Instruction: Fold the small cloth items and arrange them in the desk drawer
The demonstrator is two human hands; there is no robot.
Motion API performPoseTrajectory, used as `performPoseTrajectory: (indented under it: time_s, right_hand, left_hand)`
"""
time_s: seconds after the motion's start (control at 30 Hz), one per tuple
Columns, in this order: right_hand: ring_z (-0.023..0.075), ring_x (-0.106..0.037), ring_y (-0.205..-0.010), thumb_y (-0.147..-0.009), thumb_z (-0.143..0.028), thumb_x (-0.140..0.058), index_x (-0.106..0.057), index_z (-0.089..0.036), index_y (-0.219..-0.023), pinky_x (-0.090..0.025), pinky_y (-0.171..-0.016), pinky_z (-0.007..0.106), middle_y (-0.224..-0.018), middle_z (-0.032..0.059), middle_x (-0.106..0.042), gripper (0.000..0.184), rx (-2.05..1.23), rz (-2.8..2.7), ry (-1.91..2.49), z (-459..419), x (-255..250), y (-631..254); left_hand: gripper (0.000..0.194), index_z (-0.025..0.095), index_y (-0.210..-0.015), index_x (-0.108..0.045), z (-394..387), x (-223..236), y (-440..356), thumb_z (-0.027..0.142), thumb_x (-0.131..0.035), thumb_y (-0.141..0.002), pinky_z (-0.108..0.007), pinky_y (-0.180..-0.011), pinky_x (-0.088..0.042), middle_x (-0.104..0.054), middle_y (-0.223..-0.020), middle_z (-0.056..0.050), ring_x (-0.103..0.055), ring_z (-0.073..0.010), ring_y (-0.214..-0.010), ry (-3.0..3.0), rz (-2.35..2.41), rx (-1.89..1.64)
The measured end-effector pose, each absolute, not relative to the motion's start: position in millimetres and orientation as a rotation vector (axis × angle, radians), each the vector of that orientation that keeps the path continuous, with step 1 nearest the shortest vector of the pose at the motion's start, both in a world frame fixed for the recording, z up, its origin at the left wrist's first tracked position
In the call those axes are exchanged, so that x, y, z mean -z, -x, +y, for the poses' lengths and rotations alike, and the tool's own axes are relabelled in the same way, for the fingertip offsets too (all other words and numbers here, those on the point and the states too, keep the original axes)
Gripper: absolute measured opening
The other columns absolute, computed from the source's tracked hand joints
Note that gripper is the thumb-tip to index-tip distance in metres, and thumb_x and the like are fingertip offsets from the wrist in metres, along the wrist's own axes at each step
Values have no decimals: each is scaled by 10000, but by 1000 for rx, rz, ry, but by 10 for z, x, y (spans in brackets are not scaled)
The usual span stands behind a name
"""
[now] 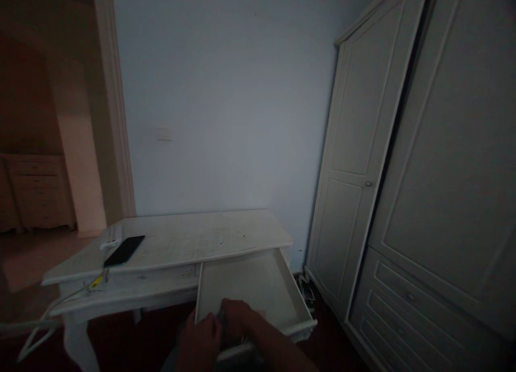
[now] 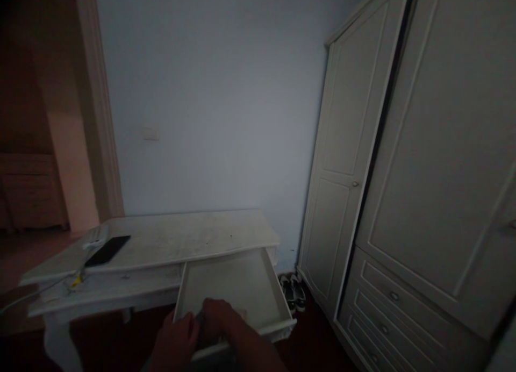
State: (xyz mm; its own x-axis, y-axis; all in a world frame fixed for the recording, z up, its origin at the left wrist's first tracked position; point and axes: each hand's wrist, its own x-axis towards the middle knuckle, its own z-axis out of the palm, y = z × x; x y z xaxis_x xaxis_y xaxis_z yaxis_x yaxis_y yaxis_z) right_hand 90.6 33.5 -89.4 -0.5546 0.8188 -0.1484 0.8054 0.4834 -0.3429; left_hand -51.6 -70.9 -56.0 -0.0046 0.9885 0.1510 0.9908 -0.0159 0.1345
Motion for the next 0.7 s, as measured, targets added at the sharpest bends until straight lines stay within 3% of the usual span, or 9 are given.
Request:
performPoseTrajectory:
  time_s: [0.17,0.3,0.53,0.7]
  right_hand:
    - [390,-770,-1014,-676,-265,-783,-671,-166,-1185,-580,-785,405,-1151,194,-777,530,-504,-2627,1475,377,1006,-498]
    - [399,-747,-1081,-765,-367,-735,-639,-169,-1247,-577,-814,424,-1207,207,-756,530,-490,-2499,1553,423,995,-523]
    - [383,-709,-1140,-537,-512,-889,-623,-234,-1250,-549,-890,394,-1254,132,-745,809,-585,-2229,1716,465,865,-627]
    - [350,-713,-1131,-523,-505,-873,-633,-229,-1208,-533,-872,359,-1215,101,-756,777,-590,-2096,1791,541,744,-839]
  left_hand:
    - [381,248,-1176,-788,-711,565,518,272,-437,-1029,-389,-1066,-461,-749,-1290,-96,-590,-289,-1307,2197,-2249,416]
    - [415,220,-1046,-812,-714,577,511,284,-402,-1033,-385,-1061,-462,-767,-1227,-112,-608,-290,-1274,2168,-2264,406]
    - [452,233,-916,-839,-723,590,530,287,-406,-1033,-393,-1068,-452,-803,-1106,-106,-626,-304,-1244,2175,-2219,460]
    - [495,243,-870,-847,-755,536,514,342,-389,-1028,-397,-1071,-447,-814,-1080,-103,-615,-306,-1279,2188,-2276,445]
